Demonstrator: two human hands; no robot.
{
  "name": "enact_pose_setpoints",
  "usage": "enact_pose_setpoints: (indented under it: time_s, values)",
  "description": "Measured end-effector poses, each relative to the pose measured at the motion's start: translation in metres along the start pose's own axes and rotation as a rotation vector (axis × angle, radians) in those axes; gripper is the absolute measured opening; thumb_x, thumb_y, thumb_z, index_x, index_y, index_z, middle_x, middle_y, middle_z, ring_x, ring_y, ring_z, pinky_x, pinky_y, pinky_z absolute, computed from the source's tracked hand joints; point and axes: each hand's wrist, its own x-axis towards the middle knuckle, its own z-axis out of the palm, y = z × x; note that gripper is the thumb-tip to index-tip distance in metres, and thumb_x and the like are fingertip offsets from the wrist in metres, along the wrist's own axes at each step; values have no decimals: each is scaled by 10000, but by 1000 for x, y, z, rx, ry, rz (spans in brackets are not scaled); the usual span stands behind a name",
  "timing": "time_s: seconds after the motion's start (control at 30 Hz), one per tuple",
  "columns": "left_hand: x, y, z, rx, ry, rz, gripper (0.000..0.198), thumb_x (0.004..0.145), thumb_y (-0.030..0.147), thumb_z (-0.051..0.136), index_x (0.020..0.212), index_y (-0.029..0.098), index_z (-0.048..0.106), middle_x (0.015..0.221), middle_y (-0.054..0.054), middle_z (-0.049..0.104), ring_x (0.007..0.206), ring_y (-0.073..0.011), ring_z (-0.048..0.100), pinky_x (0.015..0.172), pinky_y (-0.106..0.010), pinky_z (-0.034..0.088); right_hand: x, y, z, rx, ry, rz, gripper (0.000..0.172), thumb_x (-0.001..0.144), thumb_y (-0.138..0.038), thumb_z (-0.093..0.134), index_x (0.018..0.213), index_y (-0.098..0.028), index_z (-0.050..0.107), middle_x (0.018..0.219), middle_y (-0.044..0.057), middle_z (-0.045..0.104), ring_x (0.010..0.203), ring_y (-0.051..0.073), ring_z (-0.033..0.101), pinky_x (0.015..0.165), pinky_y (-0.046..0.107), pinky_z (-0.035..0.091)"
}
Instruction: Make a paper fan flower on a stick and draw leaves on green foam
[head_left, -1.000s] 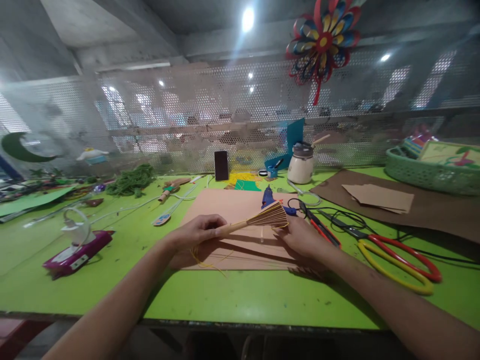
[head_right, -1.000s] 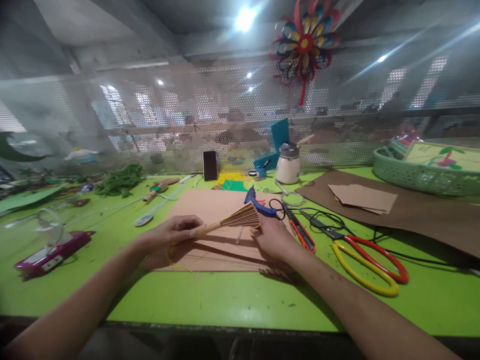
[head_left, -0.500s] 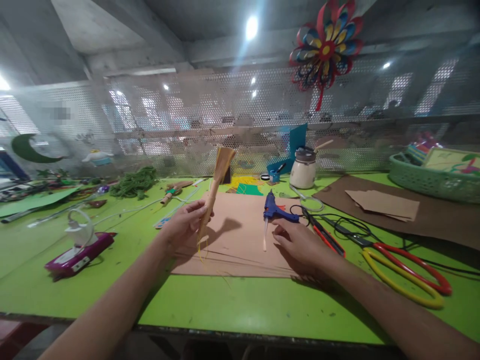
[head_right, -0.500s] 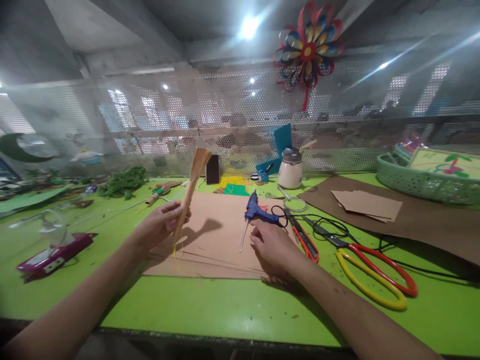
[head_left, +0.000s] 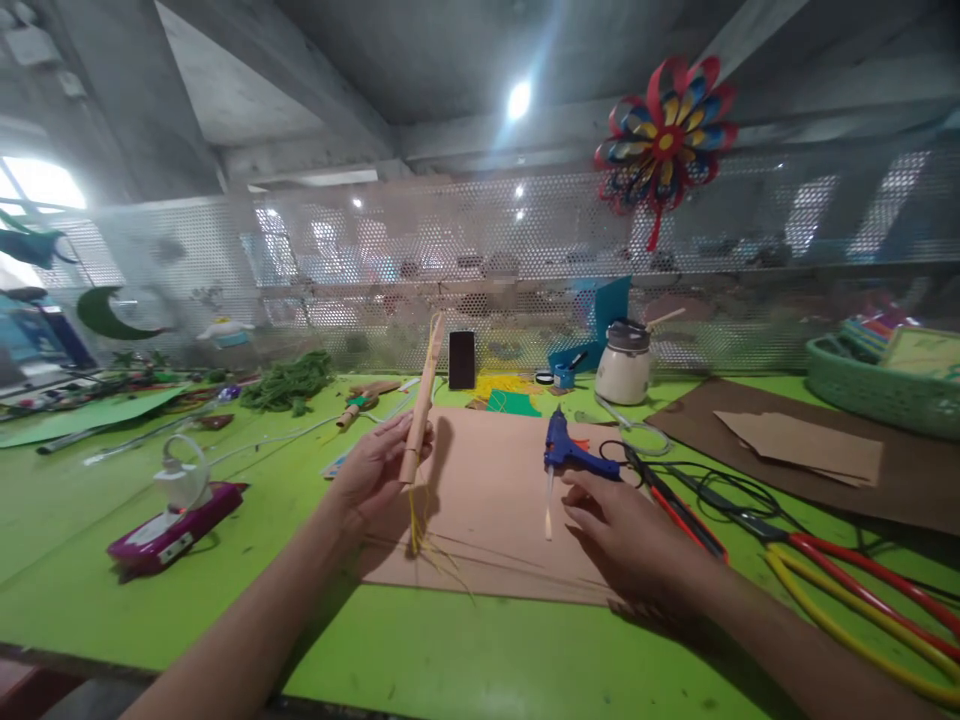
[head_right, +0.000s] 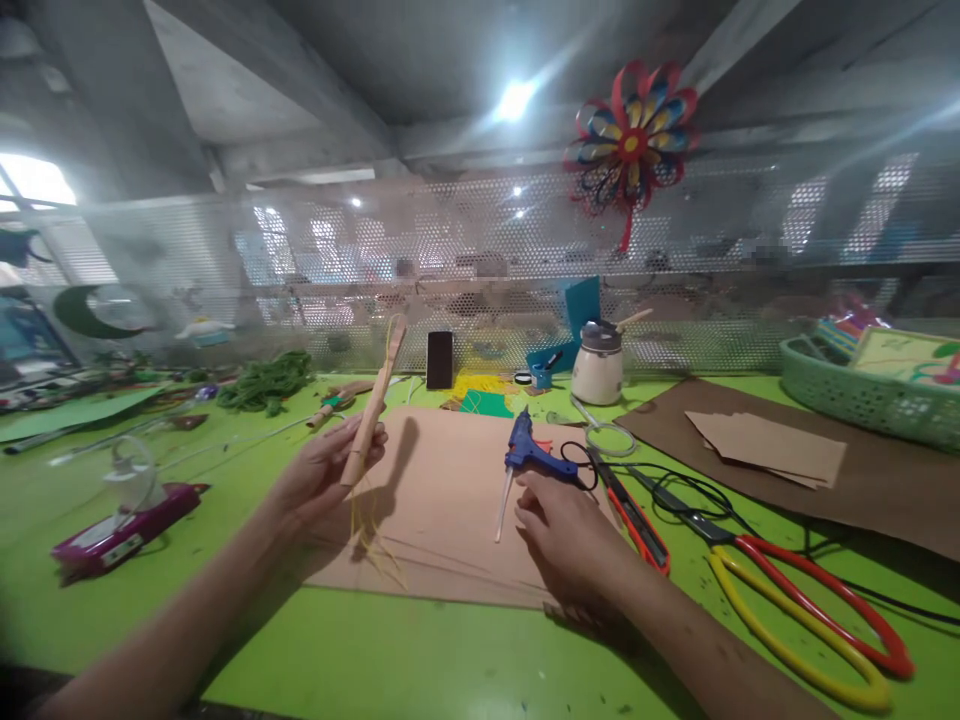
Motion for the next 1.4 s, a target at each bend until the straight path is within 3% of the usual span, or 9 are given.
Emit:
enact_pose_setpoints:
  time_s: [0.23, 0.47, 0.77, 1.13, 1.23, 1.33, 1.4]
  values:
    - [-4, 6, 3, 52, -72, 85, 170, 865, 132, 614, 998, 103, 716, 830, -98, 704, 736, -149, 668, 693, -221, 594, 0, 1, 2, 4, 2, -3, 336, 886, -275, 498, 1190, -217, 629, 1098, 75, 723, 999, 246, 648, 817, 319, 440]
    - [-6, 10, 3, 46, -106, 157, 248, 784, 152, 721, 1023, 85, 707, 827, -79, 697, 731, -135, 646, 682, -203, 570, -1, 2, 4, 4, 16, 0, 340, 878, -266, 503, 1186, -196, 629, 1105, 94, 720, 988, 251, 656, 820, 330, 453]
    - [-10, 7, 8, 52, -102, 156, 229, 728, 145, 781, 934, 114, 687, 802, -47, 677, 711, -129, 636, 664, -207, 560, -1, 3, 7, 6, 29, -12, 327, 878, -260, 500, 1166, -182, 632, 1111, 115, 716, 997, 264, 655, 844, 360, 454]
    - [-6, 5, 9, 90, -47, 101, 166, 769, 62, 699, 929, 97, 670, 835, -68, 688, 724, -125, 655, 679, -196, 575, -1, 3, 7, 56, 37, -30, 306, 875, -264, 512, 1135, -198, 659, 1095, 103, 715, 985, 257, 644, 839, 349, 439]
    - [-1, 4, 7, 108, -12, 78, 118, 762, 29, 690, 852, 97, 657, 746, -43, 664, 619, -98, 631, 579, -163, 556, -1, 0, 6, 104, 51, -38, 277, 862, -267, 531, 1084, -198, 684, 1067, 100, 716, 962, 258, 637, 835, 353, 436]
    - [1, 7, 8, 129, 15, 69, 133, 738, 4, 706, 788, 107, 637, 650, 0, 616, 483, -48, 548, 431, -98, 452, 1, 0, 3, 182, 103, -36, 239, 868, -273, 509, 954, -173, 708, 999, 121, 712, 924, 273, 625, 834, 384, 436]
    - [-3, 11, 16, 146, 12, 71, 155, 714, 5, 734, 780, 110, 640, 652, 4, 618, 503, -51, 562, 453, -101, 460, 1, -1, -2, 262, 150, -31, 267, 888, -282, 468, 893, -159, 705, 984, 146, 703, 936, 283, 617, 850, 405, 441]
